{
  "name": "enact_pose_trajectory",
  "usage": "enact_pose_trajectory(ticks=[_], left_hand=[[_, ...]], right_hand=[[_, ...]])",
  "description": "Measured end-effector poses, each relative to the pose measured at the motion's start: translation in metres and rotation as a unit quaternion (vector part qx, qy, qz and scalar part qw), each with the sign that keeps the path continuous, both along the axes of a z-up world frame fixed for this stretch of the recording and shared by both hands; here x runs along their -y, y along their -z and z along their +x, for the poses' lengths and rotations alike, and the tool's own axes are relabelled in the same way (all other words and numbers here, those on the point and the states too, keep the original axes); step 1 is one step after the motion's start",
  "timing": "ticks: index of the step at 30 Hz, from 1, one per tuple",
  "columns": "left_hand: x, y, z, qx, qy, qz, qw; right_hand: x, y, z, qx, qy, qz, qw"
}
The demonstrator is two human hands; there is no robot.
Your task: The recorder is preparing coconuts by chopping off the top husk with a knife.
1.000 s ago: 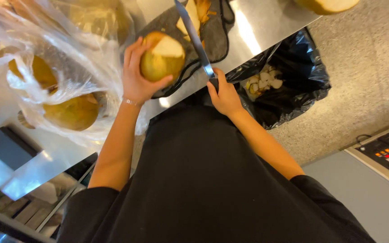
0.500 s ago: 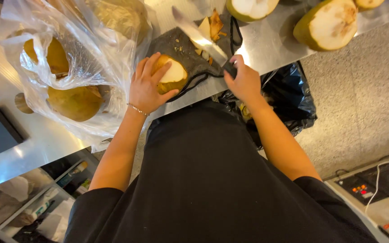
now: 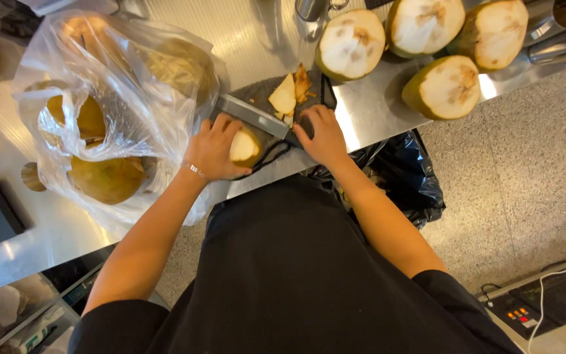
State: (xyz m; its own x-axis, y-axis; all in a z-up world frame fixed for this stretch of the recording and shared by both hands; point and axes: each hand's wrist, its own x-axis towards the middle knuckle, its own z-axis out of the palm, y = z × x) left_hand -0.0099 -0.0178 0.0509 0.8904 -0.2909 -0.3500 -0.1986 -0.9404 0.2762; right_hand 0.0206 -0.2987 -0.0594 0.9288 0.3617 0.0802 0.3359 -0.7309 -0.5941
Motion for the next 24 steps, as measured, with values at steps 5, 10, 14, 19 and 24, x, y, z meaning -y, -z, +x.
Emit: enact_pose_trajectory(ticks=[5,10,14,19,24], left_hand=[[-0.023,0.0,-0.032,0.102,-0.005,-0.091,0.991],[-0.032,0.009,-0.048,0.193,-0.037,-0.17,0.966],[-0.02,0.034,-0.038,0.254,-0.171,-0.374,0.875],[-0.008,0.044,-0.027,0.082,-0.342,-0.712,0.608],[0.015,0.086,-0.005,-0.201,-0.407,-0.84,0.297]], right_hand=[[-0.021,-0.001,0.045,-0.004,0.044,0.026,0.999],[-0.048,-0.015,0.065,-0.048,0.073,-0.054,0.995],[-0.046,-0.018,0.08,-0.101,0.109,-0.098,0.984],[-0.048,-0.013,0.064,-0.043,0.083,-0.094,0.991],[-0.055,-0.011,0.034,-0.078,0.073,0.102,0.989]])
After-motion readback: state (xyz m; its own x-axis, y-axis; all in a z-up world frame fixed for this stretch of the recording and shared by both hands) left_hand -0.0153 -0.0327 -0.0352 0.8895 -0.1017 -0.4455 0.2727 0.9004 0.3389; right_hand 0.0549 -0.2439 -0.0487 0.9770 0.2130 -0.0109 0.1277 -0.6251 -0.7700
